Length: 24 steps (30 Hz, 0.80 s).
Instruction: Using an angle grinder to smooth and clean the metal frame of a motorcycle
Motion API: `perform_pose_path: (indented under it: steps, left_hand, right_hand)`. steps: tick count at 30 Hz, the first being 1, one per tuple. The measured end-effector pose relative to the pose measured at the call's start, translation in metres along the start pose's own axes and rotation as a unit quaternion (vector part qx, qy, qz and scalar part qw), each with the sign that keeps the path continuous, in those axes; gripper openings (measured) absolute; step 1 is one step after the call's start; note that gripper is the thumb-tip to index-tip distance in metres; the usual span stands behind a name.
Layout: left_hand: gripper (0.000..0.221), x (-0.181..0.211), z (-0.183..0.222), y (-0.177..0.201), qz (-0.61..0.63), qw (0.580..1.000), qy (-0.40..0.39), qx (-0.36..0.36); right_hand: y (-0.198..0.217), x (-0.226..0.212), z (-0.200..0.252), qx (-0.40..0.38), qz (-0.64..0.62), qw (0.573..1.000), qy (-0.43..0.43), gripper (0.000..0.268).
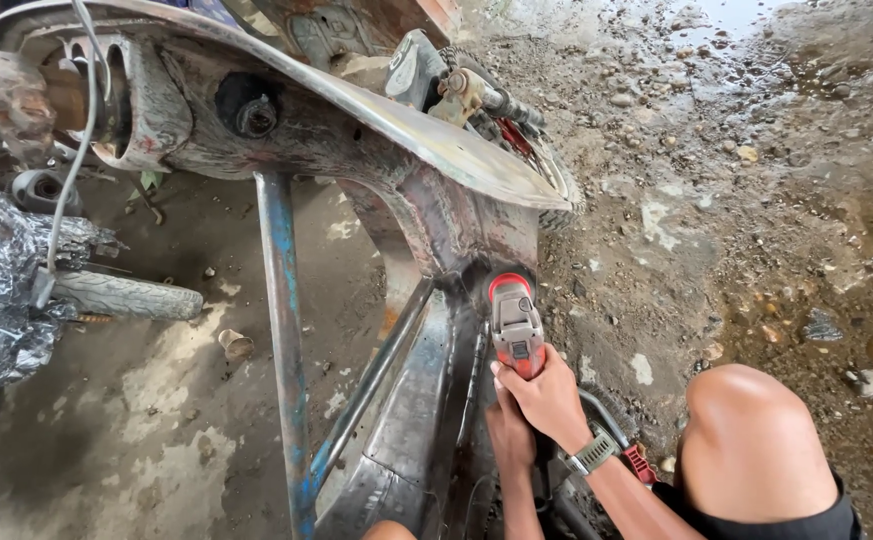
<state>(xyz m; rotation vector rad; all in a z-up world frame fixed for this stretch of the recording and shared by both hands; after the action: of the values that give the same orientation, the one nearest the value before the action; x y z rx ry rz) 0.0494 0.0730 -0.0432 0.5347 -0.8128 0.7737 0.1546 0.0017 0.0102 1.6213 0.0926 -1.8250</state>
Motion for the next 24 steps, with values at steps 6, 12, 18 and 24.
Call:
perform_pose_path:
  steps: [6,12,18,24]
  left_hand:
    - [0.07,0.0041,0.0041,0.0008,0.007,1.0,-0.013,-0.002]
    - [0.072,0.0049,0.0041,0.0017,-0.005,1.0,0.015,0.007]
    - [0.071,-0.0006,-0.0024,0.001,0.003,1.0,0.002,0.007]
    - [0.071,0.001,-0.0038,0.0003,0.003,1.0,-0.005,0.004]
  right_hand:
    - [0.0013,-0.0049,0.0034,-0.001,-0.006,1.0,-0.006,0.041]
    - [0.002,-0.0059,0.0011,0.001,-0.006,1.0,0.003,0.039]
    - [0.0017,-0.0065,0.0003,0.004,-0.009,1.0,0.013,0.039]
    - [0.001,-0.0049,-0.0008,0.002,-0.009,1.0,0.01,0.038]
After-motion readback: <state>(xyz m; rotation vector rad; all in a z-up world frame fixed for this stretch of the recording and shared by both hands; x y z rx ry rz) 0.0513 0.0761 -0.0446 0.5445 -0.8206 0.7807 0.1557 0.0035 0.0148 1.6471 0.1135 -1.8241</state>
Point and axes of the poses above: each hand's wrist, its own z-axis away from the middle knuckle, its own y-axis out of the back of the hand, x = y × z, the point moved 10 cm from there along -z, towards the middle knuckle, and after that the axes turned 10 degrees about y, right-handed, at the moved point
